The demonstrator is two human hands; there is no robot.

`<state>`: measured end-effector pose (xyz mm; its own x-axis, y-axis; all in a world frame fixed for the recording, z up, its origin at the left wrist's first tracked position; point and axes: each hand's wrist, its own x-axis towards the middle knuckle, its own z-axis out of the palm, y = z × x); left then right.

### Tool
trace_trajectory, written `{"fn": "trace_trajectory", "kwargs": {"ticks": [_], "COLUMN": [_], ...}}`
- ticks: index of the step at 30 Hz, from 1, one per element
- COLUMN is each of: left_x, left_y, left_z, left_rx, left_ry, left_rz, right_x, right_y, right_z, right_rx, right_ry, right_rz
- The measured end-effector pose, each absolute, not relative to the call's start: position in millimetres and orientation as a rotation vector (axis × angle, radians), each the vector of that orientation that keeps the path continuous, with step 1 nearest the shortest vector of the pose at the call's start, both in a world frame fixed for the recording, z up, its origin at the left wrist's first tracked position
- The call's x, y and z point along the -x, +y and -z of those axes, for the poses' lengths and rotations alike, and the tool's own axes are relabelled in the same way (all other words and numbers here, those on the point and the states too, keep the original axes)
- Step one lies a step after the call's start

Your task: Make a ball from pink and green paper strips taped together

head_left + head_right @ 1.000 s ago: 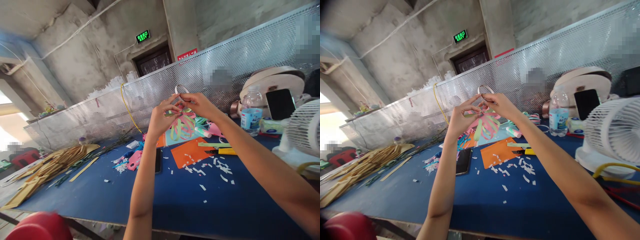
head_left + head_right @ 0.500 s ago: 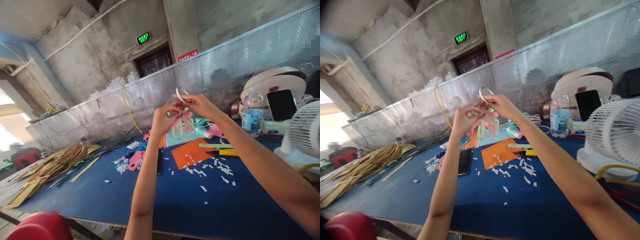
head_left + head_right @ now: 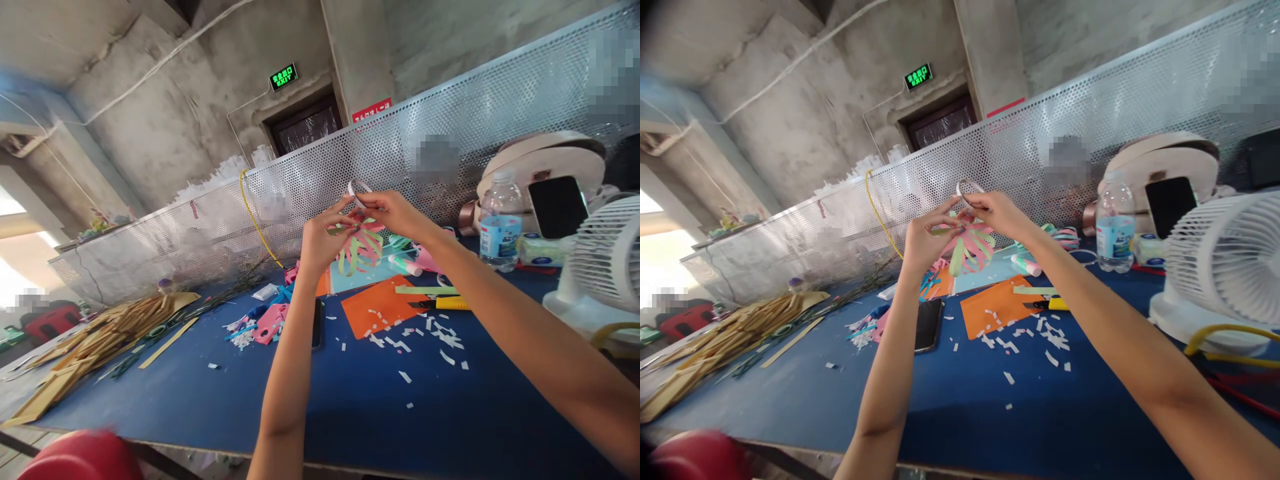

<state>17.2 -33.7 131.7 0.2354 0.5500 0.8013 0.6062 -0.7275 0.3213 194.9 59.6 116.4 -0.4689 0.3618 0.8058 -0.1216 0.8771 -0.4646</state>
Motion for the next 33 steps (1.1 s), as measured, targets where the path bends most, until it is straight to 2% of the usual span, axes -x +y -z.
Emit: {"fn": "trace_trajectory", "kwargs": {"ticks": [11,27,33], "left_x": [-14.7,-11.5,-13.5], "left_y": [-29.4,-33.7,-30.6], "left_z": [-129.9,-131.3,-130.3], "left_rx": [2.461,2.442,2.473], "left_ry": [-1.133,-1.102,-1.124], "left_rz": [1.591,1.616,1.63], "right_x": [-198.1,-187.7,-189.2], "right_y": [59.0,63.4,63.7], "right_z": [-115.9,-112.7,-111.6], "right_rx": [0.28,0.215,0.121], "right_ry": [-2.021,-2.013,-1.973], "right_rz": [-0.489,-0.642,-0.796]}}
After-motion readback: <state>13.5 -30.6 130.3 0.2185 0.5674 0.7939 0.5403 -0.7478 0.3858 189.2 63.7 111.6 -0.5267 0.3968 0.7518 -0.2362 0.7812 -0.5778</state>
